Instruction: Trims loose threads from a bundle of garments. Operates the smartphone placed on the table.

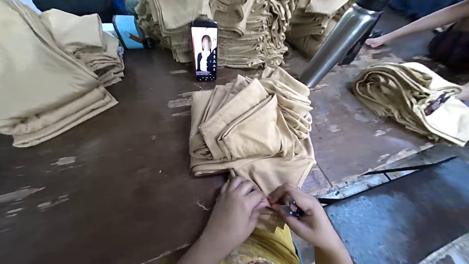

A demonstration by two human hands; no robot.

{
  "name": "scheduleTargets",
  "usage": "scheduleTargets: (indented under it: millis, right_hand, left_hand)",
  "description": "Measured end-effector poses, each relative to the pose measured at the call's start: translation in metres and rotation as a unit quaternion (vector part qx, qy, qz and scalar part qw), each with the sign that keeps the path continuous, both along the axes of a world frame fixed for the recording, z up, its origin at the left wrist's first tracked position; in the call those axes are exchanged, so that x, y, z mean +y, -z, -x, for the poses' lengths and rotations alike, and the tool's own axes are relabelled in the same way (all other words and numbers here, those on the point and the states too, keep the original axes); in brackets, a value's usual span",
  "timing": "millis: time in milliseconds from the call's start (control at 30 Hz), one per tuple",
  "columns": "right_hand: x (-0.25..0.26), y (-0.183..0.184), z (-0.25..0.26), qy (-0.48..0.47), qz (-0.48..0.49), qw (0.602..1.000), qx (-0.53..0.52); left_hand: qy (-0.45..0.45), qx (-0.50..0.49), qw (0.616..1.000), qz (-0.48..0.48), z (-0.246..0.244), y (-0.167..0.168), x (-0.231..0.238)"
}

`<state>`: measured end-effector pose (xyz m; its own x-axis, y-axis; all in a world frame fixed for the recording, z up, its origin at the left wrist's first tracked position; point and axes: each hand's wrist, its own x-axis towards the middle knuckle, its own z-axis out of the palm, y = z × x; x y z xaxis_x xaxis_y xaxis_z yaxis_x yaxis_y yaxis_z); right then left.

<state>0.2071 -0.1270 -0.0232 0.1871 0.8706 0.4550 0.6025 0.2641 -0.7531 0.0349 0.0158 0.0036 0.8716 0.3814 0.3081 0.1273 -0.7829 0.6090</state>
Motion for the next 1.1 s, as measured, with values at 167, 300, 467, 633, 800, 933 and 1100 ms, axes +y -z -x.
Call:
scheduleTargets:
  millis: [167, 300, 467, 633, 800, 933, 1100]
  right_hand:
    - [0.000, -0.008, -0.010, -0.026, 0.029, 0.999, -0.026]
    - [0.001, -0.017, -0.007, -0.064, -0.010, 0.998, 0.003]
    - [-0.002, -0.050, 0.013, -0.088, -0.061, 0.993, 0.045]
    - [0.010, -0.060, 0.005, -0.013, -0.131, 0.990, 0.056]
    - [0.046, -0.034, 0.002, 0.175, -0.155, 0.971, -0.040]
    - [0.060, -0.007, 0.012, 0.167, -0.032, 0.980, -0.107]
    - [0.043, -0.018, 0.018, 0.065, -0.088, 0.993, 0.045]
  left_hand:
    - [0.012, -0.054, 0.998, -0.018, 0.003, 0.004, 0.003]
    - [0.054, -0.122, 0.991, 0.010, 0.008, 0.007, 0.008]
    - [-0.034, -0.248, 0.968, 0.006, 0.012, 0.008, 0.003]
    - [-0.093, -0.230, 0.968, 0.036, 0.018, 0.003, 0.004]
    - [-0.089, -0.183, 0.972, 0.116, 0.008, 0.007, 0.000]
    - [-0.043, -0.267, 0.819, 0.506, 0.005, -0.004, 0.001]
    - [-0.003, -0.317, 0.754, 0.576, 0.010, 0.003, -0.002]
